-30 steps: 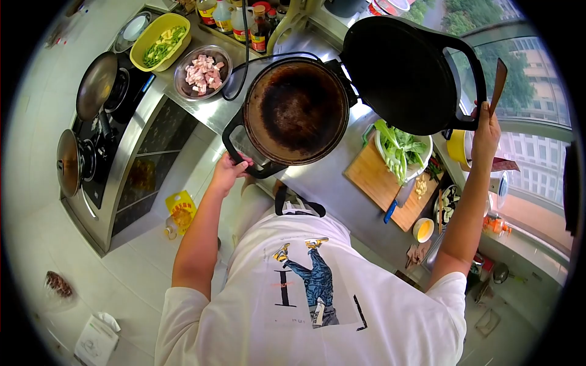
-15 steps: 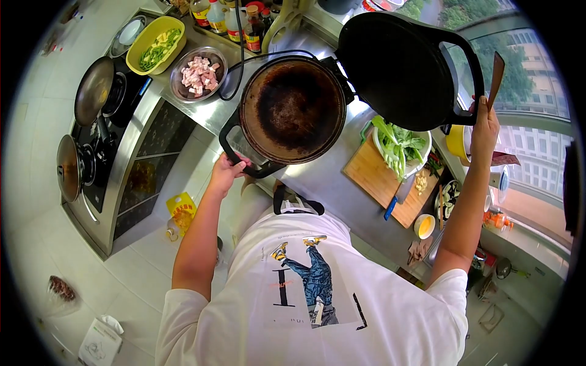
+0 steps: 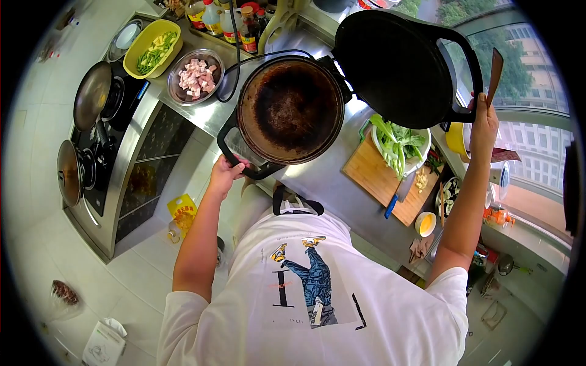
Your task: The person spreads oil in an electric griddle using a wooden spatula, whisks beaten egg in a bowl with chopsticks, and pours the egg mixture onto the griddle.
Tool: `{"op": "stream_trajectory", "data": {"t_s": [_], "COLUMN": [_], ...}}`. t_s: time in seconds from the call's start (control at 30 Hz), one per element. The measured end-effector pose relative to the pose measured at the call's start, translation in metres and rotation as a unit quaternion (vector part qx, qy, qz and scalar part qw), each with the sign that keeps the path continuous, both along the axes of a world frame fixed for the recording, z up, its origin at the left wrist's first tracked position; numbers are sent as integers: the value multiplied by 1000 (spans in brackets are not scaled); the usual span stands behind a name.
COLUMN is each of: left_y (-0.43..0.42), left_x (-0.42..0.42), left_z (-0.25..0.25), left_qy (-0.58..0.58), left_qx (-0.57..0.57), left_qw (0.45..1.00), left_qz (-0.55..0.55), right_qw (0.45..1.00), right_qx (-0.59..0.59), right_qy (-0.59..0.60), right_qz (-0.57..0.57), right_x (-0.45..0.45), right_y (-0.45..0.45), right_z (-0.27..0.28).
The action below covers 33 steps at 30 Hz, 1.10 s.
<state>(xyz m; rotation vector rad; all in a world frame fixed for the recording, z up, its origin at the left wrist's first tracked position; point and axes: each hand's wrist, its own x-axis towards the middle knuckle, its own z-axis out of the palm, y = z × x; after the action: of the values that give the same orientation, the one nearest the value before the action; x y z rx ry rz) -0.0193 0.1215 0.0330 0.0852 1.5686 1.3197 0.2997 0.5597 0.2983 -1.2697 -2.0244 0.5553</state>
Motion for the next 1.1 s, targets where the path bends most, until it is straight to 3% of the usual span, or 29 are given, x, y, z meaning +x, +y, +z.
{"op": "stream_trajectory", "data": {"t_s": [1.1], "left_y": [-1], "left_x": [0], "left_z": [-2], "left_qy": [4], "left_qx": [-4], "left_qw": [1000], "left_qz": [7], "right_qw": [1000], "right_qx": [-11], "right_qy": [15], "right_qz": [-1], "right_x": [-3], "right_y": [-5], "right_z": [1]}}
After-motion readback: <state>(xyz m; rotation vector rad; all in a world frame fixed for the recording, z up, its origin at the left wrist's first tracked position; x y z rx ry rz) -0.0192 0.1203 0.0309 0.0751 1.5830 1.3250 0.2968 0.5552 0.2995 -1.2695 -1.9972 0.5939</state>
